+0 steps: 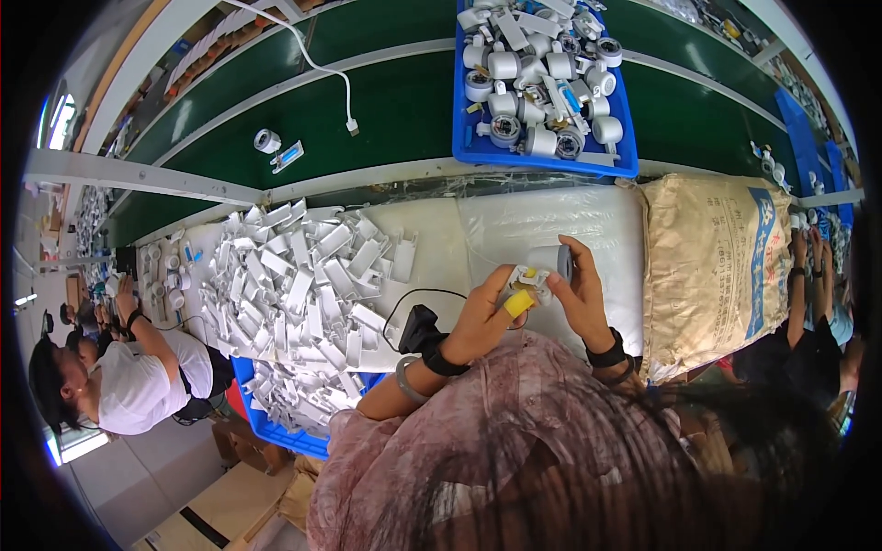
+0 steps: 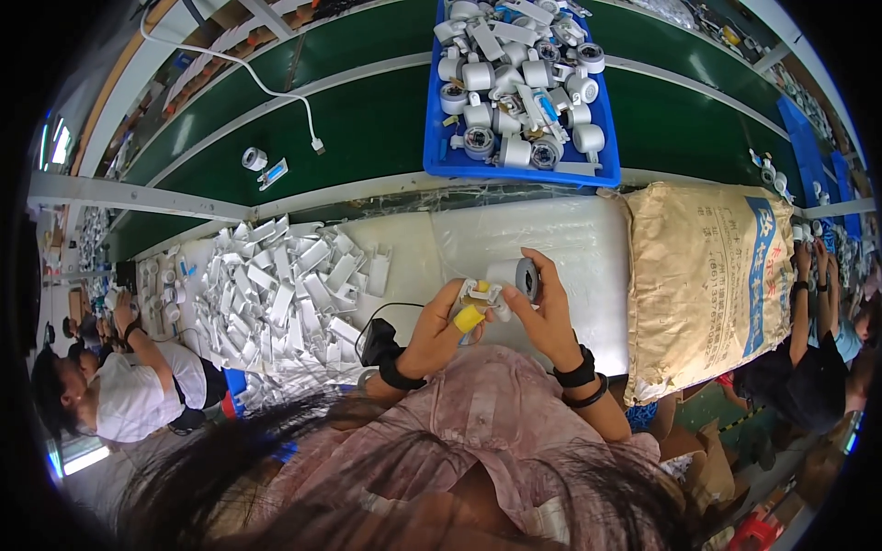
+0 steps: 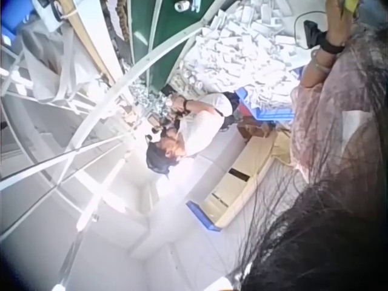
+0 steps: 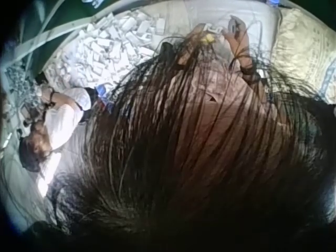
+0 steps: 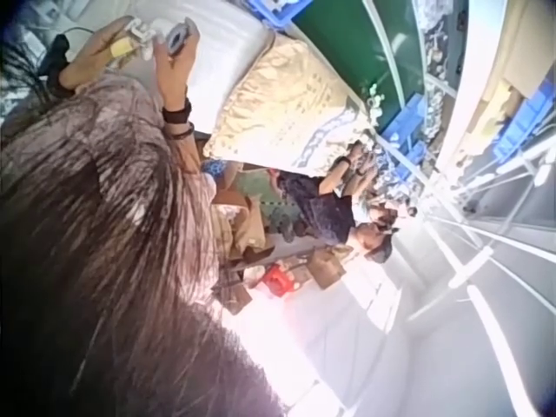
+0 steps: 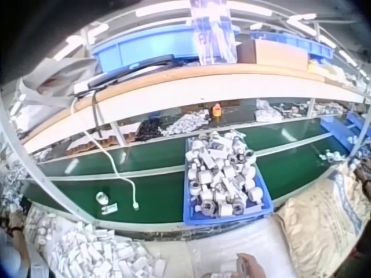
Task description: The person picks up a white plastic housing and a circuit board, fits the board into the housing, and presses a white plastic cover onto the assembly. They then place the completed unit onto a green conveyor belt.
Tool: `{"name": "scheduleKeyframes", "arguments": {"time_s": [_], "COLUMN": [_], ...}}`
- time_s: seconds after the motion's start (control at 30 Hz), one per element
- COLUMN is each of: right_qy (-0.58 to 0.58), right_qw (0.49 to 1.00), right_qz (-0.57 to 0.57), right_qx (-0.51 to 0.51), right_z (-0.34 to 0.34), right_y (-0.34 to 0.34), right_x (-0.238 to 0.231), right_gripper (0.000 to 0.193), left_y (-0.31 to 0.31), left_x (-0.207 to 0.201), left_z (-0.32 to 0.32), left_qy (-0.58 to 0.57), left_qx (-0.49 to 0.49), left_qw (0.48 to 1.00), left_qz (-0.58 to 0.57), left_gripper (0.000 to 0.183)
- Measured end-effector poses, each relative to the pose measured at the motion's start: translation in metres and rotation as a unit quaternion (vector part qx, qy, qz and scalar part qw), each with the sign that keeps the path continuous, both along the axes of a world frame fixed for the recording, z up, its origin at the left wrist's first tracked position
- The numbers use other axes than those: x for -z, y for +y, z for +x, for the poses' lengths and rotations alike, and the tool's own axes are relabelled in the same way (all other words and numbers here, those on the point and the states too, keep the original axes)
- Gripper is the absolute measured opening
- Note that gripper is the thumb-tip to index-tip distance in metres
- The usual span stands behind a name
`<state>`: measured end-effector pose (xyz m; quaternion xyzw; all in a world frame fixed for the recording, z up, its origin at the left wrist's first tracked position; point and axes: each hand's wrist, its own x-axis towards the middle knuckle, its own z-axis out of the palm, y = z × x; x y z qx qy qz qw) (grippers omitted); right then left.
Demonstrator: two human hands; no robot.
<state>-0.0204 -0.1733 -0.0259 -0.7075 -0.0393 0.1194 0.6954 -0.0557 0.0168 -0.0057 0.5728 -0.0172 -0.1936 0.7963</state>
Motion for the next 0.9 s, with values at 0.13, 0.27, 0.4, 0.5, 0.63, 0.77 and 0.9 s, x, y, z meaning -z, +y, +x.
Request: {"name": "scheduleKeyframes", "arguments": {"time_s": [0.13, 0.27, 0.4, 0.5, 0.63, 0.77, 0.9], "right_qy": [-0.008, -0.01, -0.02, -0.07, -0.156, -0.154, -0.147], "right_qw": [1.0, 1.0, 1.0, 0.996, 0.972, 0.974, 0.975], "right_qz": [0.005, -0.009, -0.015, -0.051, -0.175, -0.164, -0.166], "right_qx": [0.007, 0.003, 0.004, 0.029, -0.014, -0.015, -0.015], "right_z": [-0.001, -0.003, -0.005, -0.004, -0.001, -0.003, -0.005], "right_y": [-0.001, -0.005, -0.006, -0.011, -0.017, -0.016, -0.017], "right_x": [-0.005, -0.004, -0.006, -0.005, -0.011, -0.014, -0.016], "right_gripper": [0.056, 0.057, 0.057, 0.059, 0.061, 0.061, 0.06], "left_y": [0.0, 0.002, 0.002, 0.0, 0.003, 0.004, 0.003], "left_x": [-0.005, -0.008, -0.009, -0.014, -0.012, -0.007, -0.005], "left_z": [0.002, 0.004, 0.005, 0.008, 0.006, 0.003, 0.001], "left_qy": [-0.013, -0.011, -0.007, -0.032, 0.025, 0.084, 0.078], "left_qx": [0.012, 0.028, 0.034, 0.039, 0.059, 0.074, 0.069], "left_qw": [1.0, 0.999, 0.999, 0.996, 0.995, 0.994, 0.994], "left_qz": [0.009, 0.013, 0.009, 0.077, 0.077, 0.016, 0.011], "left_gripper": [0.028, 0.028, 0.026, 0.024, 0.021, 0.022, 0.022]}}
